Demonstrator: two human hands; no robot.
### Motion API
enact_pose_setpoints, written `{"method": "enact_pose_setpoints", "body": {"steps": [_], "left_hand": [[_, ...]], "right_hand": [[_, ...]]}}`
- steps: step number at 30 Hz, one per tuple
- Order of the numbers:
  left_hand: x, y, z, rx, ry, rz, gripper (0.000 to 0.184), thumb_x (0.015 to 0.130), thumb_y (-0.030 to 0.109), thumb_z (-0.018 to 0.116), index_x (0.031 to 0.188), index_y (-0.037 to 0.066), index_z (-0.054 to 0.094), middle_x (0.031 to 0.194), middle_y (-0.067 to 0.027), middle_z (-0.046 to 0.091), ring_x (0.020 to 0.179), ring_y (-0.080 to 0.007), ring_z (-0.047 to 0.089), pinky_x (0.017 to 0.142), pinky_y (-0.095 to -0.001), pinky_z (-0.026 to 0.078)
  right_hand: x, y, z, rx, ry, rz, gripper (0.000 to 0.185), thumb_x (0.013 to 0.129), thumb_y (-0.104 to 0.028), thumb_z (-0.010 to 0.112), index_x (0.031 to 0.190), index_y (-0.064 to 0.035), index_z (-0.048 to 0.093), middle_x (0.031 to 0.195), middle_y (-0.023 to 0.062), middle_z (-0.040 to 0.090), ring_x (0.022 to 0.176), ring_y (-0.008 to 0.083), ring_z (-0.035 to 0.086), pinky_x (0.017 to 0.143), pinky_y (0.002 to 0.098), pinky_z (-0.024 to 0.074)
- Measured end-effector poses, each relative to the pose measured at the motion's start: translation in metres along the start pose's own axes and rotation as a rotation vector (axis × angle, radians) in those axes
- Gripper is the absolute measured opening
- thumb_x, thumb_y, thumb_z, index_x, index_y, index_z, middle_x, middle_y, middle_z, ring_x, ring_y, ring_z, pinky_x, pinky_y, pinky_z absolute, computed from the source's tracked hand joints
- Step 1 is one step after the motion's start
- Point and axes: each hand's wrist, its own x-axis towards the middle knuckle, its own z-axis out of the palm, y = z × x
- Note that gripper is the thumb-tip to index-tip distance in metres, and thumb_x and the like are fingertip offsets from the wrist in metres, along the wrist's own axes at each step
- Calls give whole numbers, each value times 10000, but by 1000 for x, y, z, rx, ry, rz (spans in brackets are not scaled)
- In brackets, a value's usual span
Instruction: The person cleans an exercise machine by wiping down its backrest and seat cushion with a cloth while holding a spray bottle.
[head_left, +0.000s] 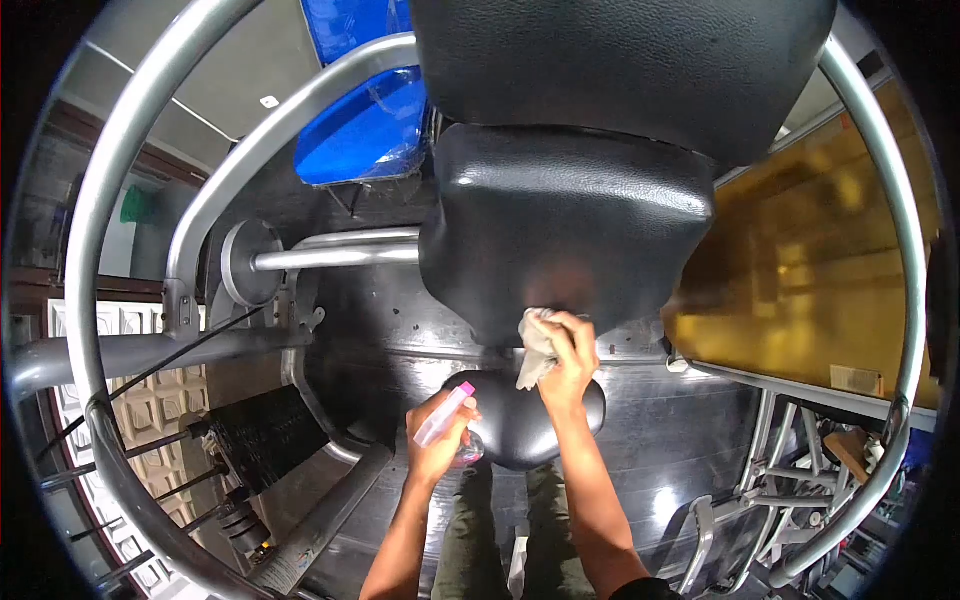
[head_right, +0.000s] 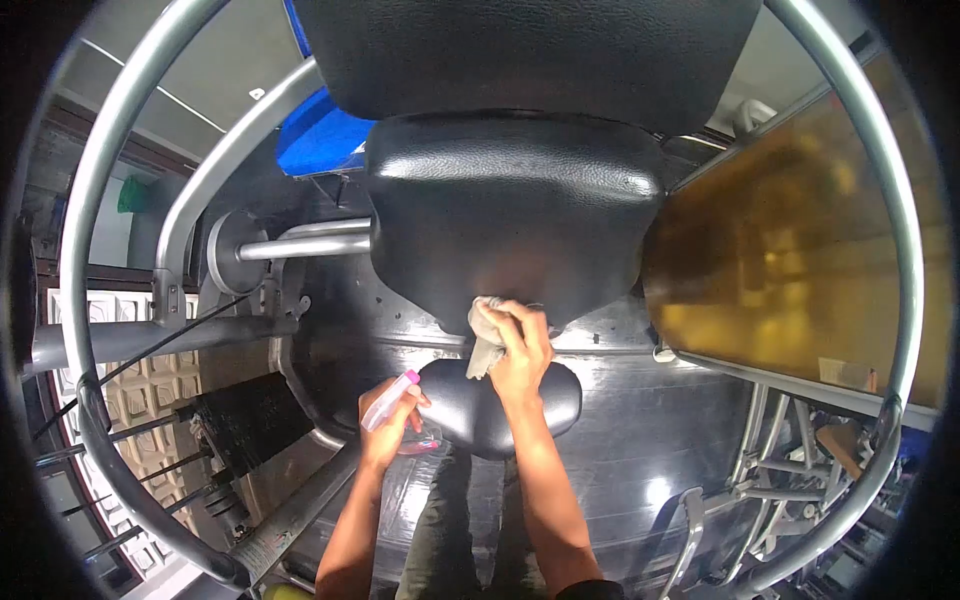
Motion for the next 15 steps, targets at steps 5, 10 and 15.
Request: {"method": "enact_pose_setpoints", "body": {"steps": [5, 10, 15], "left_hand": [[0, 5, -12, -39, -38, -26, 162, 899, 113, 599, 842, -28, 654, 760, -98, 672, 509, -113, 566, 490, -261, 448], [2, -1, -24, -80, -39, -18, 130, 901, 96, 632, 842, -17, 660, 745, -78, 673, 513, -85, 557, 481, -237, 442], [5, -7, -32, -164, -36, 37, 147, 896, 130, 683, 838, -4, 666, 726, -57, 679, 512, -52, 544, 471, -217, 426]], "right_hand": [[-17, 13, -3, 5, 73, 91, 409, 666, 22, 712, 1046, -131, 726, 992, 74, 612, 908, 242, 605, 777, 350, 521], [6, -25, 6, -66, 256, 196, 351, 697, -45, 781, 1036, -69, 694, 1013, 106, 575, 945, 259, 593, 784, 341, 491], [-17, -32, 41, 84, 152, 180, 437, 593, 34, 798, 1002, -98, 716, 1054, 73, 609, 950, 235, 630, 805, 323, 515]]}}
